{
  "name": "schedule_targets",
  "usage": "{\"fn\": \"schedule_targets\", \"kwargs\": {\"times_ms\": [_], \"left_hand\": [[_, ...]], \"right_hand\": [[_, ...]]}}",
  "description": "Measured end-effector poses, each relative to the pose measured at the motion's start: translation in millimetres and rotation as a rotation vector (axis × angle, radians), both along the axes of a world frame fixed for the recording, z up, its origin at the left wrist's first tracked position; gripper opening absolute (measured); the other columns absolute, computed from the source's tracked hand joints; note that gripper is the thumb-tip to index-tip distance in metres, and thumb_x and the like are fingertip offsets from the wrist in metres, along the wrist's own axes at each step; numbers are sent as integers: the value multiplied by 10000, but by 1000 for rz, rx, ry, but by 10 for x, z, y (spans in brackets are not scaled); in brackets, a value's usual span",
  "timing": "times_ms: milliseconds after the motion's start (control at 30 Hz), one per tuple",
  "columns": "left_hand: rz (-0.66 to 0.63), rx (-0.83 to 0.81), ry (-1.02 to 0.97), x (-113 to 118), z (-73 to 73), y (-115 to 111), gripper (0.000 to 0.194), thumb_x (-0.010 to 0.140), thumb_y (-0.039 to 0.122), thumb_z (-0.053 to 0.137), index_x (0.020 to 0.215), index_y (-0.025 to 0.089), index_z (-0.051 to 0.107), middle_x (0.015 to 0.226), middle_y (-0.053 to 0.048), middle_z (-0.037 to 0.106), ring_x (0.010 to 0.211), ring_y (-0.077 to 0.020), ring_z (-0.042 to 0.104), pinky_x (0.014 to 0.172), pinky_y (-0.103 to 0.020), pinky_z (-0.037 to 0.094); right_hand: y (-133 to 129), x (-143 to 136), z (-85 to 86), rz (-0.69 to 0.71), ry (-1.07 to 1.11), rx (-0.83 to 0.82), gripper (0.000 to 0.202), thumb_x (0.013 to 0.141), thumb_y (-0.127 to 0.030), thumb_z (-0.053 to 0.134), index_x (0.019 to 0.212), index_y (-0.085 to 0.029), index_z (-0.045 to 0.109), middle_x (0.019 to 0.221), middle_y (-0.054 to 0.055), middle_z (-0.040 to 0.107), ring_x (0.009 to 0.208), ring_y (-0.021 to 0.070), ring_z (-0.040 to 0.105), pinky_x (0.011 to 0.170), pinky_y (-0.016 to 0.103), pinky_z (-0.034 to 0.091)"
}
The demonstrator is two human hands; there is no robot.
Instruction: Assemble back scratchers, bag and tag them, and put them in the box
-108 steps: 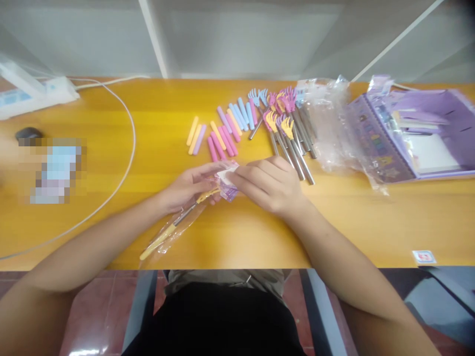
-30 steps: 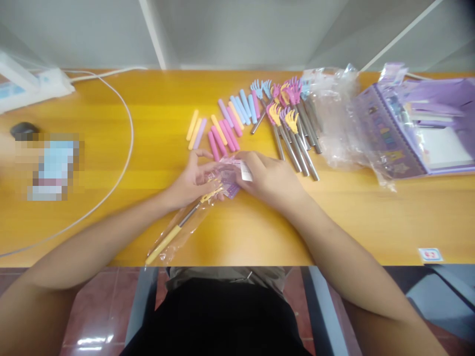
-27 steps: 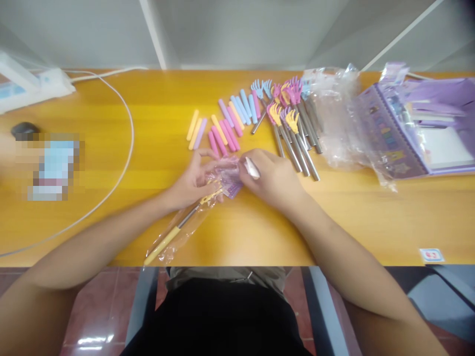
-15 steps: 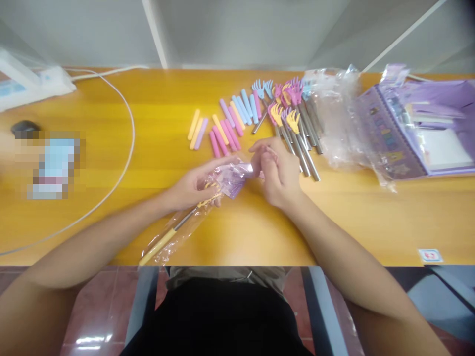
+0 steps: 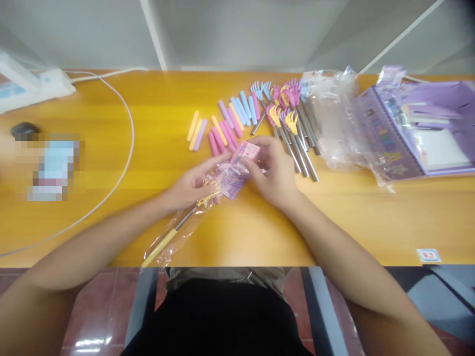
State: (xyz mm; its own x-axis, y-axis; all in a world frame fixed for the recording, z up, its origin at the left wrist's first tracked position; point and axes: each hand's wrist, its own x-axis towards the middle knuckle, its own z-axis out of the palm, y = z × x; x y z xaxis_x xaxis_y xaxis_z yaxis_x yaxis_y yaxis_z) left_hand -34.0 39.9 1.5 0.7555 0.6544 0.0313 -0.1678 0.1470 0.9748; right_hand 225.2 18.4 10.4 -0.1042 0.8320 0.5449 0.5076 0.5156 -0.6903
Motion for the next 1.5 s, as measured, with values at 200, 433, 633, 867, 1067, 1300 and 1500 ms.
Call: {"fn": "schedule_targets", "kwargs": {"times_ms": [200,433,633,867,1067,1300,1500], "left_hand": [[2,-20,-27,15,-6,3,864,1000,449,832,1759,328,437,1284,-137,811,775,-189,759,741,-312,613],[10,-8,-20,18,28,0,866,1005,436,826,1764,331,421,1200,-118,812,744,-183,743,735,-327,633],[15,16,-24,14,21,11,839,1008,410,824,1753,366,440,1364,-130,777,753,-169,753,741,-324,638],[35,0,-52,31,-12,22,785,1006,402,816,1719,430,489,1795,-134,449,777,-142,761,758,-332,649],[25,-29,-34,25,-13,19,861,980,437,841,1744,421,445,1627,-140,639,766,-178,765,755,-357,654],[37,-27,-16,45,34,2,851,972,434,848,1729,450,459,1809,-121,412,894,-195,772,759,-344,670],[77,-20,-36,76,22,13,1065,906,443,898,1793,428,311,1783,-177,422,1187,-310,740,733,-313,672]], "right_hand": [[35,28,-101,-28,154,-22,472,1035,-398,788,1426,-345,528,834,-34,662,645,163,653,601,345,581],[32,26,-37,-57,91,-47,359,1015,-356,810,1303,-310,600,877,-24,729,720,169,708,653,347,594],[16,10,15,-39,14,-86,263,1032,-340,764,1256,-273,645,923,-10,770,759,170,732,662,323,613],[18,4,39,-4,67,-106,269,1027,-297,754,1268,-259,642,911,-21,752,695,145,694,621,302,578],[20,-9,63,-22,57,-77,177,1027,-328,754,1177,-260,690,861,-22,719,694,145,659,614,298,555],[18,-3,53,10,78,-115,216,1033,-313,735,1228,-267,654,799,-42,660,655,141,625,603,301,521],[19,0,38,10,97,-123,140,1032,-307,737,1129,-262,646,789,-45,647,645,135,608,600,299,501]]}}
